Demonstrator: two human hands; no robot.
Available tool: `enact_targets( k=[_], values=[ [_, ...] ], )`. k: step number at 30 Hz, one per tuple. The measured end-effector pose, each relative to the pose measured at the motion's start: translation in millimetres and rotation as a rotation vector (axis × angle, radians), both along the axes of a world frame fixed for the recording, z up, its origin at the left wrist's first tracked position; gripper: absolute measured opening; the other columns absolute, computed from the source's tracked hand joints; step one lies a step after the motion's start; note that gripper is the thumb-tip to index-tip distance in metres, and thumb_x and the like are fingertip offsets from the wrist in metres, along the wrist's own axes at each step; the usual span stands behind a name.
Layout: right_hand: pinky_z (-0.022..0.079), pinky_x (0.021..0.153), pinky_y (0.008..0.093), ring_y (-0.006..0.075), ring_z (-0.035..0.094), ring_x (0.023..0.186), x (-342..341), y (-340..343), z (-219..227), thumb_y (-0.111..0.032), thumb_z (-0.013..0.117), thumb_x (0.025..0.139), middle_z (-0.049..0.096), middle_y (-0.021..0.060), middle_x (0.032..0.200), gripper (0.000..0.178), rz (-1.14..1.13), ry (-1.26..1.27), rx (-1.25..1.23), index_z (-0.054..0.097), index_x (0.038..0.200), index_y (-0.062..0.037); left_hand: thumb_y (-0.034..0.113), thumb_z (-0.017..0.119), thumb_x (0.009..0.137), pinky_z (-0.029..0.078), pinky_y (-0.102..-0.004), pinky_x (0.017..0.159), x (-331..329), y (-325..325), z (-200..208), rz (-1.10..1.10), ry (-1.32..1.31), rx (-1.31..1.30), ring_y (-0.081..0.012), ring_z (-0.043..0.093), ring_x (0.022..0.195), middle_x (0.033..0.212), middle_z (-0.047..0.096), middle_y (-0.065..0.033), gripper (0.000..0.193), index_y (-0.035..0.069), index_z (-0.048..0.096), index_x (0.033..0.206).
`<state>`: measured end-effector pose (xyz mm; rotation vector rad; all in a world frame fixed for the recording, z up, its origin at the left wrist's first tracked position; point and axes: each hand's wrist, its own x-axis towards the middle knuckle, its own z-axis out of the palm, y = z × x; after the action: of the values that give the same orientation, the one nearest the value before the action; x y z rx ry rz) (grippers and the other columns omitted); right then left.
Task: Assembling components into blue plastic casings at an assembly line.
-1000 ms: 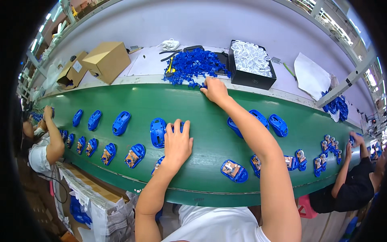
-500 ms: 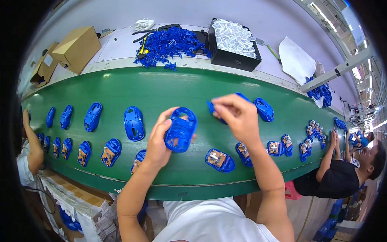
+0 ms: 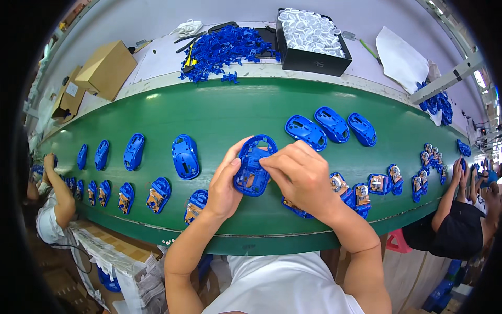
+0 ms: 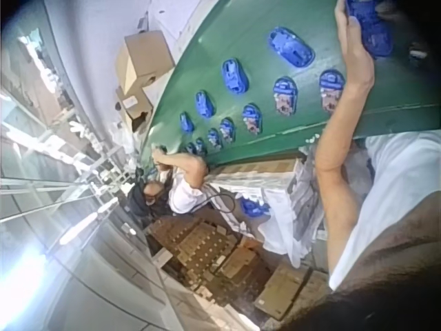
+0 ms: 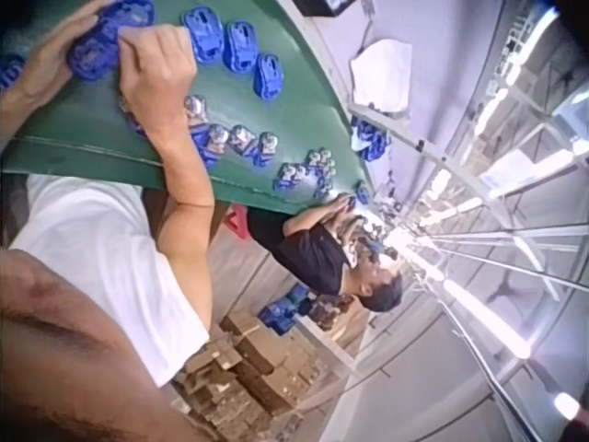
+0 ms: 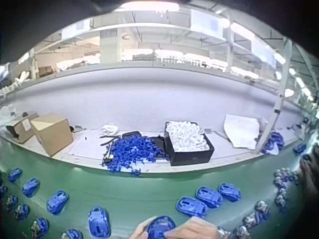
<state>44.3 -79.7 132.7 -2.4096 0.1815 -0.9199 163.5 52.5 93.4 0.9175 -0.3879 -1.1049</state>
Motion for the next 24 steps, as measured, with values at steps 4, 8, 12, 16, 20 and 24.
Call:
enact_targets(
  k=[4, 8, 12, 16, 20, 24],
  values=[
    [0.048, 0.069, 0.028, 0.0171, 0.057, 0.071, 1, 2, 2, 0.004, 0.078, 0.073, 0.071, 0.0021, 0.084, 0.016, -0.003, 0.045, 0.004, 0.074, 0.085, -0.0056, 0.021, 0.041, 0.099, 0.05, -0.0287, 0.095, 3, 0, 3, -0.007, -0.053, 0.002, -0.0223, 0.06, 0.118, 0.138, 0.056, -0.0181, 0.057, 0.002, 0.034, 0.152],
    [0.047, 0.068, 0.0276, 0.0164, 0.056, 0.069, 1, -7, 10, 0.004, 0.078, 0.072, 0.07, 0.0019, 0.081, 0.017, -0.02, 0.032, 0.107, 0.074, 0.085, -0.0056, 0.022, 0.043, 0.098, 0.052, -0.0303, 0.094, 7, 2, -2, -0.03, -0.09, 0.008, -0.0233, 0.062, 0.114, 0.137, 0.057, -0.0187, 0.059, 0.002, 0.033, 0.152],
    [0.046, 0.068, 0.0271, 0.0158, 0.055, 0.068, 3, -10, 10, 0.005, 0.079, 0.072, 0.069, 0.0019, 0.077, 0.017, -0.028, -0.005, 0.194, 0.074, 0.084, -0.0055, 0.02, 0.045, 0.096, 0.053, -0.0319, 0.092, 11, 5, -9, -0.043, -0.089, -0.018, -0.0243, 0.064, 0.11, 0.135, 0.057, -0.0193, 0.061, 0.002, 0.032, 0.153],
    [0.046, 0.067, 0.0265, 0.0152, 0.054, 0.068, 7, -10, 6, 0.006, 0.079, 0.071, 0.068, 0.0023, 0.076, 0.018, -0.018, -0.03, 0.186, 0.074, 0.084, -0.0054, 0.013, 0.048, 0.094, 0.054, -0.0335, 0.092, 16, 7, -11, -0.039, -0.03, -0.077, -0.0259, 0.066, 0.107, 0.133, 0.059, -0.0202, 0.062, 0.002, 0.031, 0.152],
    [0.045, 0.067, 0.0263, 0.0153, 0.054, 0.068, 5, -15, 10, 0.006, 0.078, 0.072, 0.068, 0.0028, 0.076, 0.017, -0.058, -0.017, 0.213, 0.074, 0.084, -0.0045, 0.0, 0.05, 0.089, 0.054, -0.0337, 0.092, 22, 13, 14, -0.038, -0.284, 0.253, -0.0264, 0.067, 0.108, 0.13, 0.06, -0.0217, 0.066, 0.001, 0.031, 0.152],
    [0.045, 0.067, 0.0264, 0.0151, 0.054, 0.068, 7, -16, 10, 0.007, 0.078, 0.072, 0.068, 0.0032, 0.076, 0.016, -0.067, -0.01, 0.226, 0.074, 0.084, -0.0038, -0.007, 0.049, 0.085, 0.054, -0.0311, 0.086, 29, 12, 3, 0.049, -0.235, 0.161, -0.0216, 0.065, 0.101, 0.129, 0.06, -0.0205, 0.065, 0.001, 0.037, 0.148]
  ],
)
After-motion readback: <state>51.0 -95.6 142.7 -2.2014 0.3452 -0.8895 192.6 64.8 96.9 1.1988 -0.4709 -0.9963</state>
